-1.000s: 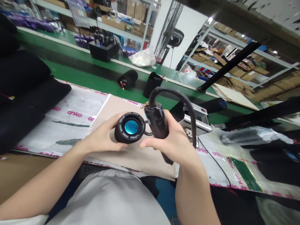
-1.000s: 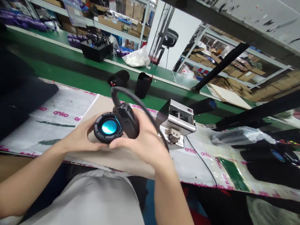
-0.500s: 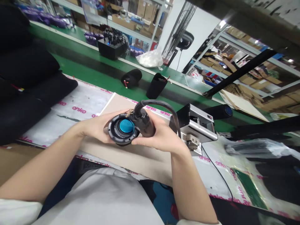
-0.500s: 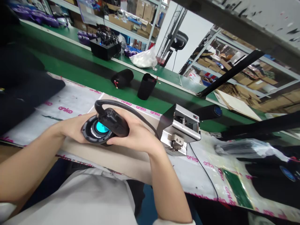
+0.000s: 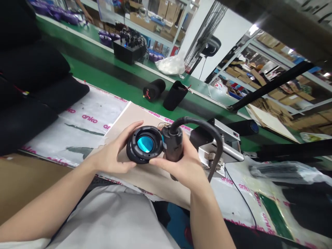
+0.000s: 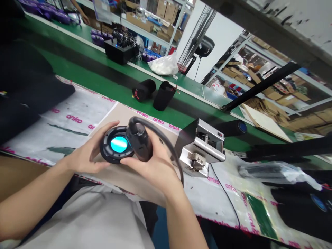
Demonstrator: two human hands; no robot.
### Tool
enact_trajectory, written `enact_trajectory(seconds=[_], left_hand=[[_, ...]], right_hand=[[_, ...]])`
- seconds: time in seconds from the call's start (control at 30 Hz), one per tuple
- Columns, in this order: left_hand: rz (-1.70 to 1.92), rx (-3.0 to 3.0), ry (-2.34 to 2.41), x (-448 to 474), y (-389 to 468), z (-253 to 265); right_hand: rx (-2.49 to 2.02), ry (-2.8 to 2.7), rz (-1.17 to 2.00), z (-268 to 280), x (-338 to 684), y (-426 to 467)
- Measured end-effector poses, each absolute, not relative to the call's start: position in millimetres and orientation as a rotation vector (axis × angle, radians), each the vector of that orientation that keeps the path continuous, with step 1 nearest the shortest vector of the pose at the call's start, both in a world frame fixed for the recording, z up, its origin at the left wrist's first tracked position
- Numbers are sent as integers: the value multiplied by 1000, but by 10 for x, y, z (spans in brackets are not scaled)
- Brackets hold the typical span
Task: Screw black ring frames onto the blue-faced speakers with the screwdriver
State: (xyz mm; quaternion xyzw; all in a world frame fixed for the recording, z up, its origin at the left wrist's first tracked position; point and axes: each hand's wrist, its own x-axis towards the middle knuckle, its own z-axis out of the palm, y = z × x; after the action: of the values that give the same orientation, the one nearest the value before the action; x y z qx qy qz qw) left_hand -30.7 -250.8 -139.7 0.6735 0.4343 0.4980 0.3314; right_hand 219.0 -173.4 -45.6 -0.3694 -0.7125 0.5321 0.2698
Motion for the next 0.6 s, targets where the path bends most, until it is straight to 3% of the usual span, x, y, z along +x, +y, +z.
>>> enact_trajectory(seconds=[0.37, 0.6], left_hand=[[1321, 1822, 1157, -313, -2535, -1437], [1328, 1797, 1093, -317, -2523, -1431]], right_hand=[[-666, -2027, 1590, -370, 2037, -1532], [-830, -2068, 1467, -375, 2054, -1602]])
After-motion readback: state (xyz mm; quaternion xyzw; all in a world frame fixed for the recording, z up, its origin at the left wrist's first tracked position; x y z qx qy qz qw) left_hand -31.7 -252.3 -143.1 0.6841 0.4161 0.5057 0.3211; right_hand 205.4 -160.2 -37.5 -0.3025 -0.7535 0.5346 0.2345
